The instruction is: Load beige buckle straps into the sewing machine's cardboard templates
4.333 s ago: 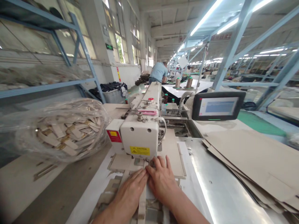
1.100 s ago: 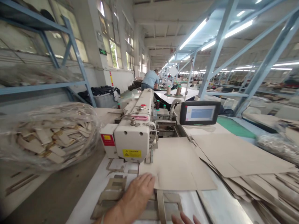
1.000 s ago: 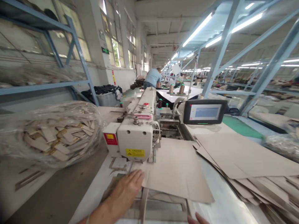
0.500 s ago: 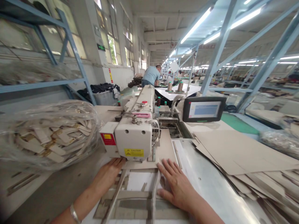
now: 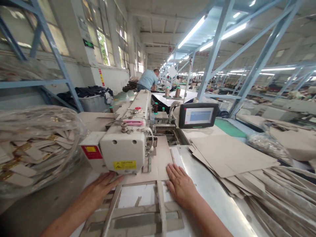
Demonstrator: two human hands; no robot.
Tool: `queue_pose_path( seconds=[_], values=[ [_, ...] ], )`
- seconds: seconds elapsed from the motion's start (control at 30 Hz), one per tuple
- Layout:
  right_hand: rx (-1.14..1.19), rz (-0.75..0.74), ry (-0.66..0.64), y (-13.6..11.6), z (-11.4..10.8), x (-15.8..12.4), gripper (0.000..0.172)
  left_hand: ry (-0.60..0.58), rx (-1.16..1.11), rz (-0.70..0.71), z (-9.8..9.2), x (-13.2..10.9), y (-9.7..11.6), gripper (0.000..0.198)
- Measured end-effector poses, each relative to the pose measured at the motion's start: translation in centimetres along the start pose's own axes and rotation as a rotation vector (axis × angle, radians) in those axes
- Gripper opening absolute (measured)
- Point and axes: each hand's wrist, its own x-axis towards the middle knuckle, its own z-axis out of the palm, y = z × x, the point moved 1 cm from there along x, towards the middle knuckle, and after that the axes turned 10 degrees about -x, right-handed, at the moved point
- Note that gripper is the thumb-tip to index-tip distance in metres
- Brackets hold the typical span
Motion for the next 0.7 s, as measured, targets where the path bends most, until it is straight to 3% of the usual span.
queue_pose_path(
  seconds=[0.1, 0.23, 0.33, 0.57, 0.7],
  values=[
    [0.015, 0.006, 0.04, 1.3, 0.8, 0.4, 0.056, -0.044, 0.094, 0.012, 0.4, 0.2, 0.0, 0.096],
    [0.032, 0.01, 0.127, 1.8, 1.0, 0.1, 0.051, -0.006, 0.092, 0.029, 0.9, 0.2, -0.3, 0.098],
    [0.02, -0.011, 0.179, 0.9, 0.5, -0.7, 0.04, 0.01, 0.082, 0.033, 1.1, 0.1, -0.4, 0.094],
    [-0.184, 0.0, 0.165, -2.8, 0.7, -2.8, 0.054, 0.004, 0.04, 0.004, 1.0, 0.2, -0.2, 0.091],
    [-0.281, 0.009, 0.165, -3.1, 0.9, -2.6, 0.053, 0.016, -0.036, -0.012, 0.3, 0.6, 0.1, 0.088]
  ],
)
